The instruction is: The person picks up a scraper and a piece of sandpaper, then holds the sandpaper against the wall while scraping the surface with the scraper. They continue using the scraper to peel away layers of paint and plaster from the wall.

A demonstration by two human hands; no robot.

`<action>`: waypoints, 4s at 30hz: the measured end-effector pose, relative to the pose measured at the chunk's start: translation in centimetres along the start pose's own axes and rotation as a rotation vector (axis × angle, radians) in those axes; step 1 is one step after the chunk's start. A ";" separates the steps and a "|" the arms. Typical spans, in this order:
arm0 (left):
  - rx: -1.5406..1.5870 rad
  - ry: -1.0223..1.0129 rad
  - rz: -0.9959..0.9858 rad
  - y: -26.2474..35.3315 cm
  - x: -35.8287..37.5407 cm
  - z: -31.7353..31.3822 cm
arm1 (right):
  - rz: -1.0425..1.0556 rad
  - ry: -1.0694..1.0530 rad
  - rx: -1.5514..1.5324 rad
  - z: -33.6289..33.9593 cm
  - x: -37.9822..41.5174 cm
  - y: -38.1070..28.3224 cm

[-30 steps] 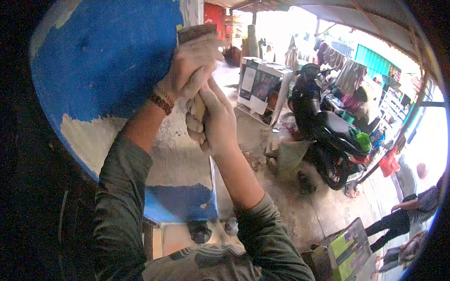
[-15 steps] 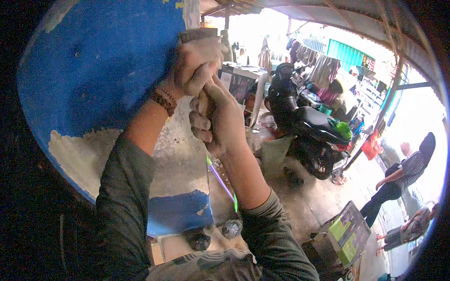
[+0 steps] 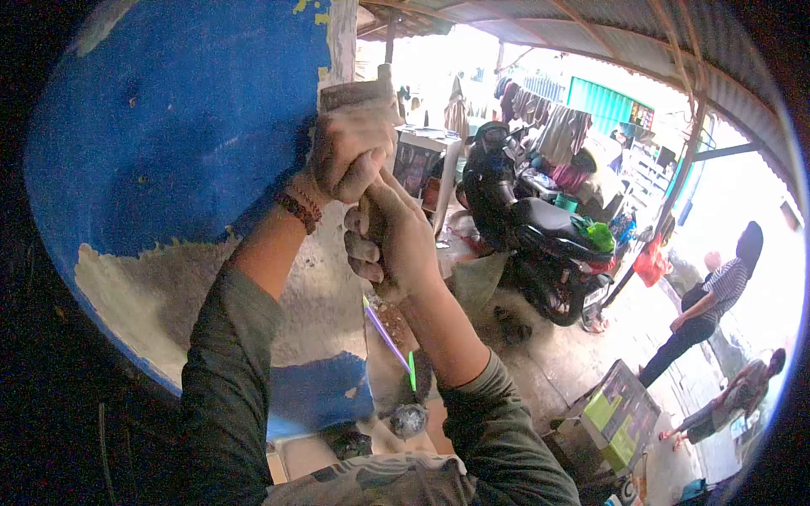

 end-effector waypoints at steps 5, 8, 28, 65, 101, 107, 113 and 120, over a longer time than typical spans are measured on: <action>0.021 0.044 0.002 -1.0 -0.8 0.4 | -0.026 -0.101 -0.080 -0.5 -0.4 -1.0; -0.016 0.043 -0.014 -0.4 -0.1 0.0 | -0.044 0.078 -0.012 0.1 0.2 0.2; -0.021 -0.034 -0.022 -3.3 -3.0 1.8 | 0.017 -0.031 -0.066 -2.7 -1.6 -2.8; 0.037 0.114 0.000 -0.3 -0.4 -0.4 | -0.039 0.150 0.065 0.0 0.2 -0.4; 0.052 -0.044 -0.034 -2.6 -2.2 1.4 | 0.160 0.044 0.170 -2.2 -1.0 -2.5; -0.029 0.035 -0.077 -0.4 -1.3 0.6 | 0.118 0.168 0.184 -0.6 -0.3 -0.6; 0.055 -0.004 -0.049 -3.6 -3.3 1.8 | 0.118 0.075 0.110 -3.0 -1.0 -3.1; 0.056 0.013 -0.026 -1.9 -2.1 1.3 | 0.134 0.156 0.194 -2.1 0.0 -1.8</action>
Point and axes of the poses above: each hand's wrist, its own x-axis away from the middle knuckle, its own z-axis out of the back of the hand, y = z × x, the point moved 5 cm from there along -x, towards the middle knuckle, and after that the axes turned 13 degrees about -z, right-handed, at the moved point
